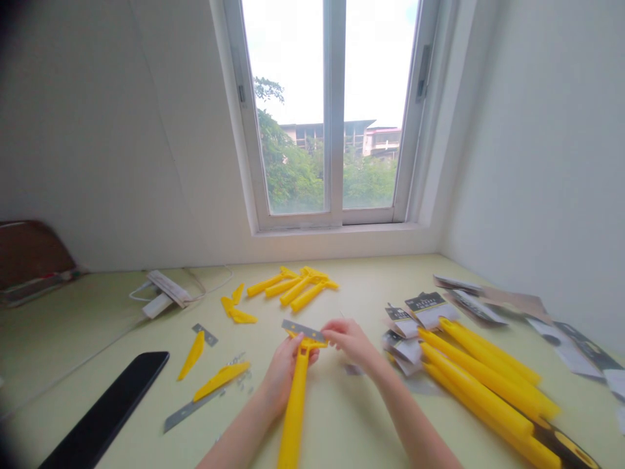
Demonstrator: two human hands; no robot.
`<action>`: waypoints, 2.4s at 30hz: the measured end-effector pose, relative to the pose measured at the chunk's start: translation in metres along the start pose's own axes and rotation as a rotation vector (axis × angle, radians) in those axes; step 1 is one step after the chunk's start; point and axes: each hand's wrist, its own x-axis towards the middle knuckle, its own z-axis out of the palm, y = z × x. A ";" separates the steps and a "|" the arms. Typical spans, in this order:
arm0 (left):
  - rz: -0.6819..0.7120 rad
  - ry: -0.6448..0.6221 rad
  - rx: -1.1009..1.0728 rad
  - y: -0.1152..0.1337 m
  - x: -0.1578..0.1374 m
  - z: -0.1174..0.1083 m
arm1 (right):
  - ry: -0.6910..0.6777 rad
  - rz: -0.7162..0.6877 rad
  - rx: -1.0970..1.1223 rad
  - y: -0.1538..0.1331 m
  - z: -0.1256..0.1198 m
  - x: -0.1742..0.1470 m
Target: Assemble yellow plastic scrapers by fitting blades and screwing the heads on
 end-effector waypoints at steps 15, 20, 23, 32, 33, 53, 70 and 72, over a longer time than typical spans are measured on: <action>-0.050 0.066 -0.053 0.005 0.001 0.001 | -0.002 -0.008 -0.034 0.001 -0.004 0.001; -0.046 0.182 -0.040 0.010 -0.002 0.004 | -0.060 -0.021 -0.027 0.000 -0.005 0.000; -0.018 0.204 -0.038 0.012 -0.003 0.003 | -0.097 -0.023 0.007 -0.002 -0.004 -0.001; -0.021 0.250 -0.031 0.017 -0.002 0.002 | -0.153 0.058 -0.027 -0.006 -0.020 -0.007; -0.028 0.257 -0.034 0.017 -0.002 0.002 | -0.134 0.046 -0.074 -0.008 -0.026 -0.012; -0.060 0.208 0.017 0.016 -0.001 0.001 | 0.173 0.073 -0.875 0.046 -0.070 -0.119; -0.093 0.254 -0.025 0.022 -0.003 0.001 | 0.185 -0.095 -1.030 0.025 0.002 -0.101; -0.096 0.258 -0.019 0.022 -0.003 0.001 | 0.176 -0.117 -1.032 0.026 0.000 -0.098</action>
